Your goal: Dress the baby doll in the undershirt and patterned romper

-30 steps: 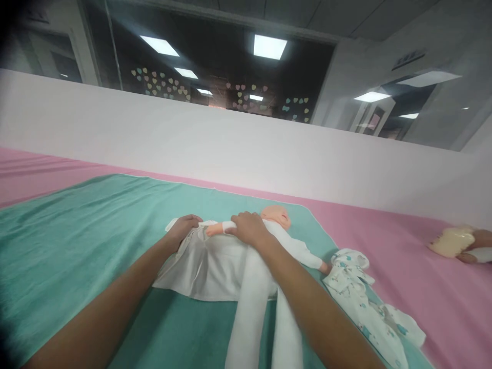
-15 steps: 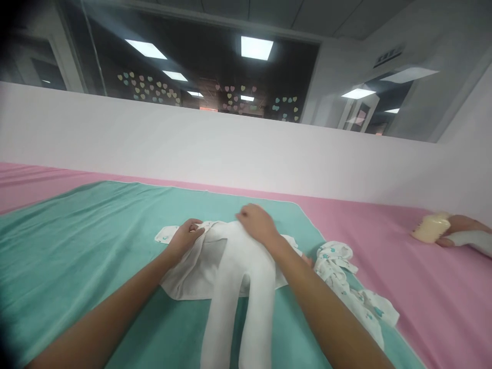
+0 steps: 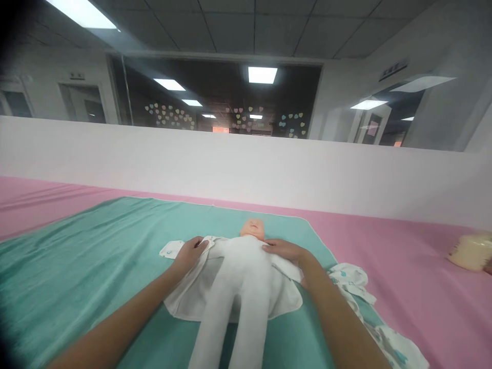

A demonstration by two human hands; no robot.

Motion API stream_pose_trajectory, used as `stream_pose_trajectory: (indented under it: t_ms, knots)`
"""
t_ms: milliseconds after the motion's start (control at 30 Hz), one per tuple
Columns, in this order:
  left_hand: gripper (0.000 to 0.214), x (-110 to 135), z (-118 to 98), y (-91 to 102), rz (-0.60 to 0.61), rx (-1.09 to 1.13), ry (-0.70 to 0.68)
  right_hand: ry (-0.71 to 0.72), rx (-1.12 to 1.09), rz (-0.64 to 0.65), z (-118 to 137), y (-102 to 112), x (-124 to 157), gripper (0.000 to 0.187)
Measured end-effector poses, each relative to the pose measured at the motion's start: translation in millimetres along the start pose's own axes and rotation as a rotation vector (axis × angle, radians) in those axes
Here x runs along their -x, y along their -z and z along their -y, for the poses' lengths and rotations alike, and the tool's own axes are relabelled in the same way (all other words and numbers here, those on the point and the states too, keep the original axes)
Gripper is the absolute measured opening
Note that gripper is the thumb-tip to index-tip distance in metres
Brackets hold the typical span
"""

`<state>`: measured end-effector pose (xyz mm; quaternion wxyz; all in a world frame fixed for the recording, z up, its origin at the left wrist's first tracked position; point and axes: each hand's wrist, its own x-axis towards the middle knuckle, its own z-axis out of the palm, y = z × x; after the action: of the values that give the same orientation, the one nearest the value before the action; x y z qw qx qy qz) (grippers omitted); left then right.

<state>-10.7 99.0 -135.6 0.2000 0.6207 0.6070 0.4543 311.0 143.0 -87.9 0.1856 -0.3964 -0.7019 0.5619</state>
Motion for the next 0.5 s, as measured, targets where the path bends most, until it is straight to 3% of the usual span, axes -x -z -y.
stream_pose_trajectory:
  t_ms: [100, 167, 367, 500]
  knots:
    - [0.031, -5, -7, -4.0, -0.029, 0.001, 0.025, 0.005, -0.010, 0.168, 15, 2, -4, 0.059]
    - [0.032, -7, -11, -6.7, -0.034, 0.002, 0.026, 0.058, 0.063, 0.203, 24, -2, -7, 0.066]
    - [0.033, -11, -16, -3.9, -0.032, 0.081, -0.037, 0.234, 0.237, 0.141, 33, -17, -26, 0.074]
    - [0.033, -13, -18, 5.2, -0.032, 0.164, 0.022, 0.238, 0.154, 0.080, 18, -29, -48, 0.080]
